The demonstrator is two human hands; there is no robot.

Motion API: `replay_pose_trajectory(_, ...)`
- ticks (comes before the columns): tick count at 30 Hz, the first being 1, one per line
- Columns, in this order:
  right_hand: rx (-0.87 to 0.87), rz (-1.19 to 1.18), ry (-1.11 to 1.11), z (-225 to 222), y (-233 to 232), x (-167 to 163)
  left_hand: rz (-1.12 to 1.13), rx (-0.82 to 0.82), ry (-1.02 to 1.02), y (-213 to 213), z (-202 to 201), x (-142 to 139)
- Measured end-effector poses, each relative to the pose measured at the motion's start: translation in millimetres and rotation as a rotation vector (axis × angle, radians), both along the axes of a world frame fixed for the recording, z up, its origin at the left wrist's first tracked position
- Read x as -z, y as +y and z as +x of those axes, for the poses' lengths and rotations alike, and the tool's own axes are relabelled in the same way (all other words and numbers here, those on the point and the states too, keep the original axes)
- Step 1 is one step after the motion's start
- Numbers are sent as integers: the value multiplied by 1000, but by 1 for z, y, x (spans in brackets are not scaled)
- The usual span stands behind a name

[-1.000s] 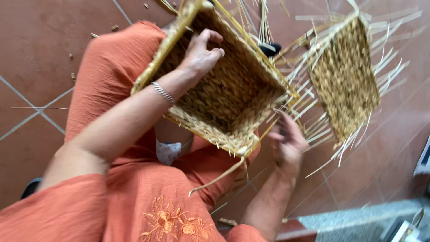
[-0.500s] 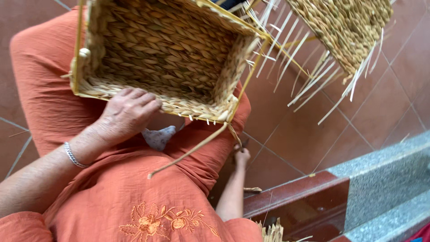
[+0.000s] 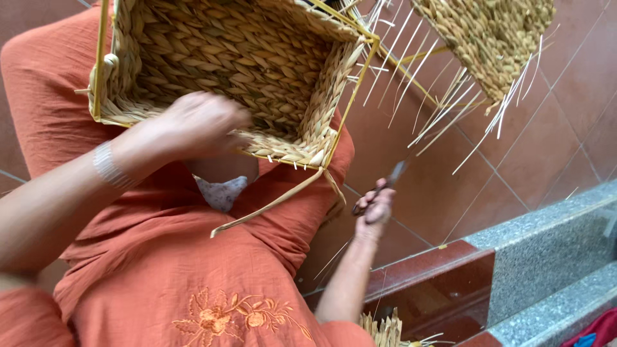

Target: The person sits on the floor weaving a water hyacinth basket. They trim excess strands with scissors, fold and tuck woven strips along the rim, and insert thin wooden sticks to secure the basket edge, working around the rim section by section.

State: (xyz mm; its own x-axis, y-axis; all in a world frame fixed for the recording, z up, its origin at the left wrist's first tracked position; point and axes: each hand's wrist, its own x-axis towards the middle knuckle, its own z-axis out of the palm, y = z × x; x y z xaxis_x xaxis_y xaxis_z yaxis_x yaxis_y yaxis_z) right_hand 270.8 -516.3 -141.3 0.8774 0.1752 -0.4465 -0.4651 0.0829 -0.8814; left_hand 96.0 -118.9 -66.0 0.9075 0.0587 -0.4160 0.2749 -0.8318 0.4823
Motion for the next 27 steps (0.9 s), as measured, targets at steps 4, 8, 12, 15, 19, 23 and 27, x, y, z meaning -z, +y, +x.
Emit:
replay_pose_trajectory(4,-305,156,-94,17,26,-67,-254,-102,-22,-14,101,32)
replay_pose_trajectory(8,-490,137,-33,13,63,-109,-429,-376,-12,-44,165,64)
replay_pose_trajectory(12,-619,45,14,8,95,-119,-564,-529,-110,-53,174,80)
replay_pose_trajectory(15,-650,-41,87,3,115,-116,-534,-500,-236,-52,169,84)
replay_pose_trajectory(19,-584,-83,266,-1,145,-104,-980,-746,-113,-39,165,75)
replay_pose_trajectory(23,-521,-125,357,-5,181,-82,-1222,-808,-28,-27,163,59)
replay_pose_trajectory(27,-418,-11,420,-13,197,-70,-1142,-808,-92,-22,161,46)
